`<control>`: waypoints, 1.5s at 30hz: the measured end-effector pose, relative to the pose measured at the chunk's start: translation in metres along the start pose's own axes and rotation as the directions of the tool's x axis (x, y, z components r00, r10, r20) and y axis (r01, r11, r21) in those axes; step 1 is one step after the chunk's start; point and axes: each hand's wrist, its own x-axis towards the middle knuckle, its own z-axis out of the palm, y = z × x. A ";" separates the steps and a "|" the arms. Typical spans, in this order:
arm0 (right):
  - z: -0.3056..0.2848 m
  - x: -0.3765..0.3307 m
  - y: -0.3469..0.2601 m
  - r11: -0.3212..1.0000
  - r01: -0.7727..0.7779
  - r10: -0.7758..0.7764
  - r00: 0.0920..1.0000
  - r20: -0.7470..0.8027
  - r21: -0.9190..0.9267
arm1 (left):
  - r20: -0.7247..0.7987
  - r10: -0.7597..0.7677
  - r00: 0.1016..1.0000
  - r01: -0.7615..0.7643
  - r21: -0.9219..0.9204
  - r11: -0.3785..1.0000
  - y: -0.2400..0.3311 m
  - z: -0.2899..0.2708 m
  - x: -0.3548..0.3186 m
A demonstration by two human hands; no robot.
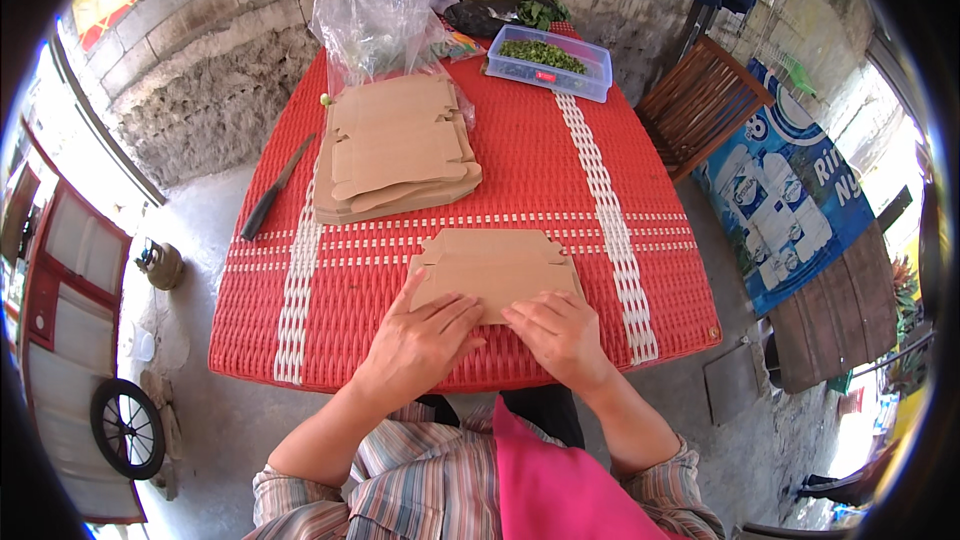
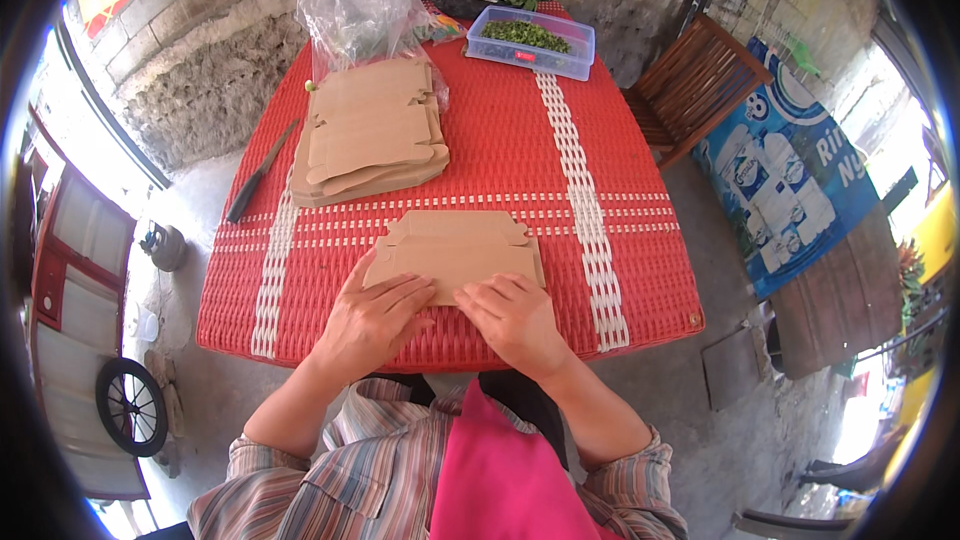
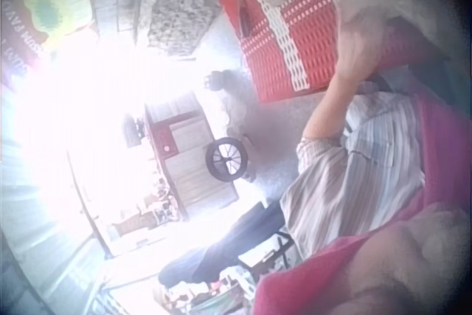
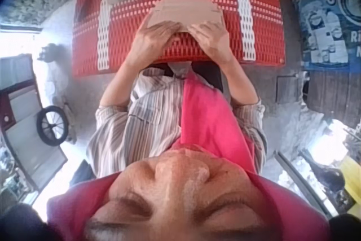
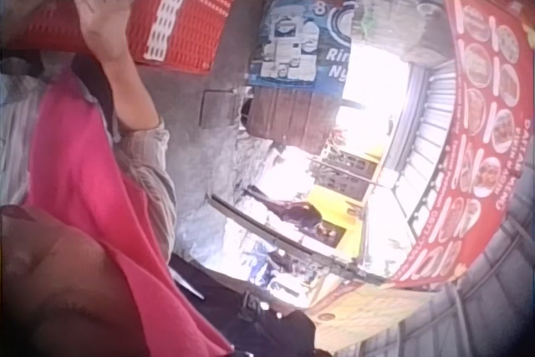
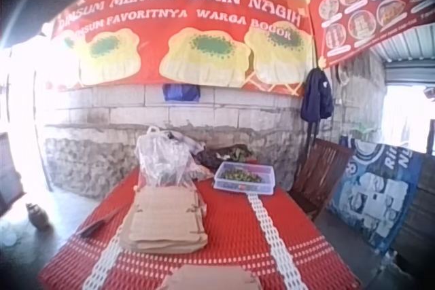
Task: The person assembles flat cardboard sheets into small rectangular boxes by hand. They fold the pre-cut cardboard along the score lines, tuck the side flaps into slots, and secure the structure to form a finished box. The process is repeated for multiple units on a red table.
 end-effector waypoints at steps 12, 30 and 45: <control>-0.033 0.000 0.005 0.988 -0.154 0.154 0.988 0.012 -0.001 | -0.160 0.000 0.987 0.014 0.086 0.996 -0.005 0.008 -0.015; -0.038 0.088 0.055 0.999 0.044 -0.050 0.968 -0.248 -0.029 | -0.447 0.223 0.866 -0.115 0.257 0.960 -0.052 -0.021 0.055; 0.004 0.033 0.023 0.938 -0.262 0.344 0.801 -0.490 0.229 | -0.420 0.197 0.886 -0.132 0.180 0.975 -0.034 -0.004 0.036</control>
